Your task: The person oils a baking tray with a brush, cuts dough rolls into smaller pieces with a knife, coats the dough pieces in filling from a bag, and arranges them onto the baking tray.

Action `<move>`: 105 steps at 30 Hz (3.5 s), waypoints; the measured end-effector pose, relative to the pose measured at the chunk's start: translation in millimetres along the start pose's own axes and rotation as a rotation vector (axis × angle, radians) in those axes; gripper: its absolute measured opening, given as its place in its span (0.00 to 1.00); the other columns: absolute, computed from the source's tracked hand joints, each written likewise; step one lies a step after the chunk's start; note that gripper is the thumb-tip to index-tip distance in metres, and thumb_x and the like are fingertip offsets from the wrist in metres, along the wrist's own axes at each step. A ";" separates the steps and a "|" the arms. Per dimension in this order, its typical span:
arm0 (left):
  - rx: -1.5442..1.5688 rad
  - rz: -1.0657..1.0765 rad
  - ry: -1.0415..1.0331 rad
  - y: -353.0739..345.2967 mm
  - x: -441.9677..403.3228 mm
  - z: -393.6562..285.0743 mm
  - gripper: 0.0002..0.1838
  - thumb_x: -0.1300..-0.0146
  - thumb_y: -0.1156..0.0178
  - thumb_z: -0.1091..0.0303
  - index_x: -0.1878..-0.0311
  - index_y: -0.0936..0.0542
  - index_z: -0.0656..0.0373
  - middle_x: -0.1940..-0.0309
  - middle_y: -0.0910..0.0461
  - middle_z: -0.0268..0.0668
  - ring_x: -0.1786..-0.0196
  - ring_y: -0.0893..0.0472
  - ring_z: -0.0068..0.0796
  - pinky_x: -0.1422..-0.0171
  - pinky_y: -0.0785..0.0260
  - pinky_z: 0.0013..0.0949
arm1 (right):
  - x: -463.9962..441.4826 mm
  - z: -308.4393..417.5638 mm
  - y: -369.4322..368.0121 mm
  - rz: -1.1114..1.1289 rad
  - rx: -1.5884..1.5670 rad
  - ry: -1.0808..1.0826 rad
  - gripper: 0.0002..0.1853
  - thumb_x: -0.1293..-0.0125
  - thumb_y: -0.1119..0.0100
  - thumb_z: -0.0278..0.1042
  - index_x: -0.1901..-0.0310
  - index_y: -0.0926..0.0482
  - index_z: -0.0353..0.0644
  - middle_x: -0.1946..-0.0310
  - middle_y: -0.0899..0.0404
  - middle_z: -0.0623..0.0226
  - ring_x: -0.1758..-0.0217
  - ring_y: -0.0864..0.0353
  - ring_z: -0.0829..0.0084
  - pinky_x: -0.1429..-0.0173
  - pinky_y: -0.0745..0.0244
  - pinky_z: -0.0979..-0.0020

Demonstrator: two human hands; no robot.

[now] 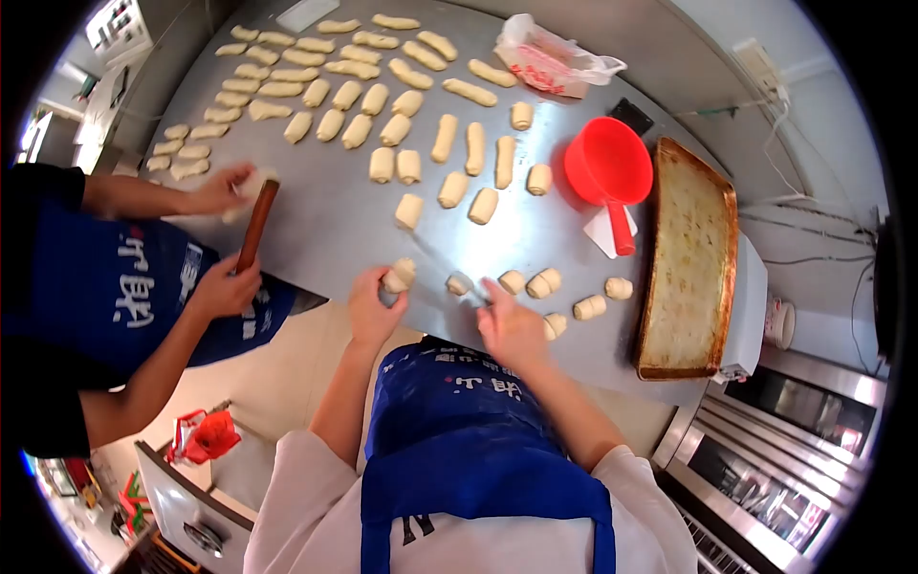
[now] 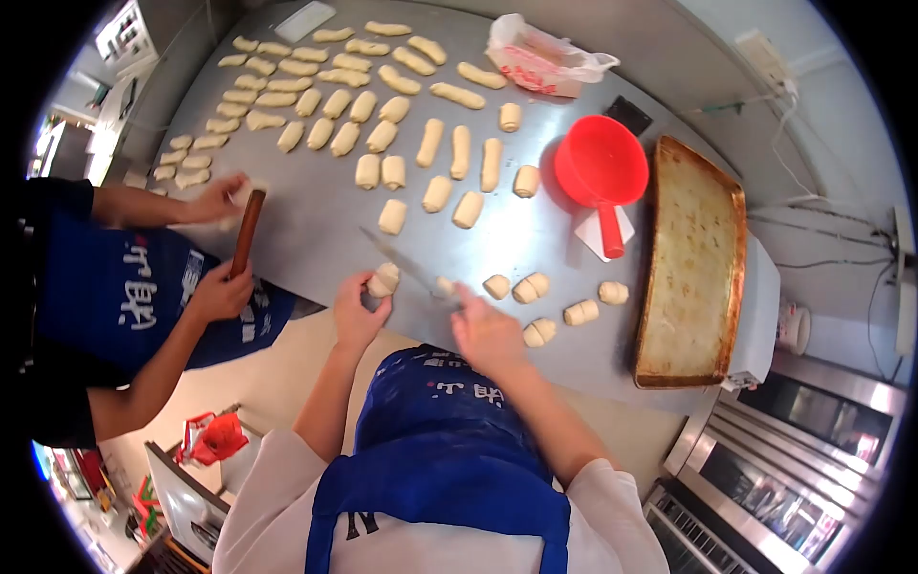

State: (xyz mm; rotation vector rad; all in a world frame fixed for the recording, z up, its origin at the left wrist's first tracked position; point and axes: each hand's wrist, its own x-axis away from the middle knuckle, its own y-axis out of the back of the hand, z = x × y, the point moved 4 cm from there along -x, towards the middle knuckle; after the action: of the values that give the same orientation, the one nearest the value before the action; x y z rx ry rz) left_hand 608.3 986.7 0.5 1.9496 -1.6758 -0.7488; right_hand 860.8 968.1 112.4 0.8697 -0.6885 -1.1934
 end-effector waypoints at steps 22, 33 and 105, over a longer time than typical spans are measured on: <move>0.951 0.607 0.423 -177.9 -109.5 -271.3 0.30 0.29 0.38 0.66 0.27 0.33 0.60 0.41 0.20 0.40 0.42 0.20 0.30 0.37 0.27 0.35 | -24.9 -288.9 98.1 -0.186 0.268 -0.066 0.20 0.39 0.33 0.34 0.46 0.23 0.46 0.56 0.24 0.61 0.49 0.23 0.55 0.46 0.29 0.55; 0.950 0.747 0.525 -270.9 -162.4 -318.6 0.31 0.29 0.38 0.62 0.26 0.35 0.56 0.41 0.20 0.37 0.38 0.22 0.30 0.33 0.30 0.37 | -112.2 -314.4 225.3 -0.455 0.058 -0.121 0.11 0.35 0.38 0.29 0.51 0.19 0.41 0.55 0.20 0.57 0.51 0.19 0.52 0.44 0.24 0.56; -0.310 0.349 -0.610 -97.6 -92.8 -230.6 0.18 0.46 0.27 0.63 0.51 0.15 0.50 0.47 0.17 0.34 0.35 0.23 0.37 0.25 0.41 0.55 | -72.2 -194.6 110.9 -0.044 0.238 0.253 0.09 0.42 0.38 0.31 0.59 0.17 0.47 0.55 0.19 0.66 0.47 0.19 0.64 0.42 0.25 0.62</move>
State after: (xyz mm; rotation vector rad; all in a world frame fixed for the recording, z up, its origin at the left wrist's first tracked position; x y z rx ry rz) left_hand 823.6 1091.9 118.2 1.2334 -2.0075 -1.4540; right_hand 1060.4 1092.5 108.1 1.2175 -0.6135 -1.0299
